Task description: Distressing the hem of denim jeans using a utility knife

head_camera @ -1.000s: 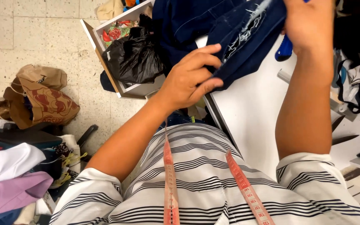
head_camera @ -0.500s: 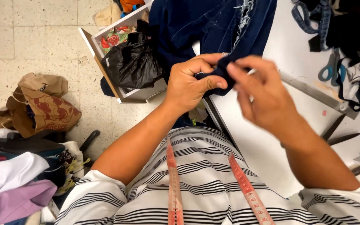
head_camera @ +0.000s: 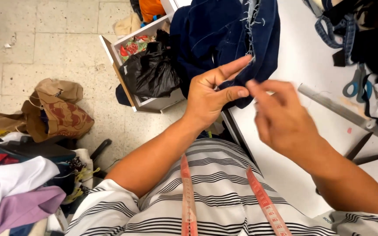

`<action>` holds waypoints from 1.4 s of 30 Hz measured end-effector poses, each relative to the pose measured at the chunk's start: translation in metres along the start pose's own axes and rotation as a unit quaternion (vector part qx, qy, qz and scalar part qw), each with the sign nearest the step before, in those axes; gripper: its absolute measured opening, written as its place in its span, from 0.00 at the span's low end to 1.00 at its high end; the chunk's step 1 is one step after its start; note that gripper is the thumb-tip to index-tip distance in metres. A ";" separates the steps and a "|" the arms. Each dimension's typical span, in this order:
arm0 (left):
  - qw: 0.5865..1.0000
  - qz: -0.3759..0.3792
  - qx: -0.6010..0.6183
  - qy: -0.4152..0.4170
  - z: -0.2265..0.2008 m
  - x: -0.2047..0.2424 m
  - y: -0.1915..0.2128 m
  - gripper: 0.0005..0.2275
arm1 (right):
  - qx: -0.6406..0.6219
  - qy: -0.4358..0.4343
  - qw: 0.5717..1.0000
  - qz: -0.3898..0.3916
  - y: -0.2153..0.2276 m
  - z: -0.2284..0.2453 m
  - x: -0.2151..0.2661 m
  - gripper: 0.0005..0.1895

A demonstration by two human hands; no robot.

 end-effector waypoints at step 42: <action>0.927 -0.036 -0.318 -0.193 -0.028 -0.007 0.048 0.09 | -0.072 0.075 0.988 -0.116 -0.038 -0.023 -0.050 0.21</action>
Point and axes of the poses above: each hand's wrist, its own x-axis away from the middle knuckle, its own y-axis out of the back of the hand, z = x × y, the point moved 8 cm from there along -x, towards the middle knuckle, and after that the axes turned 4 degrees about z, right-handed, at the moved point
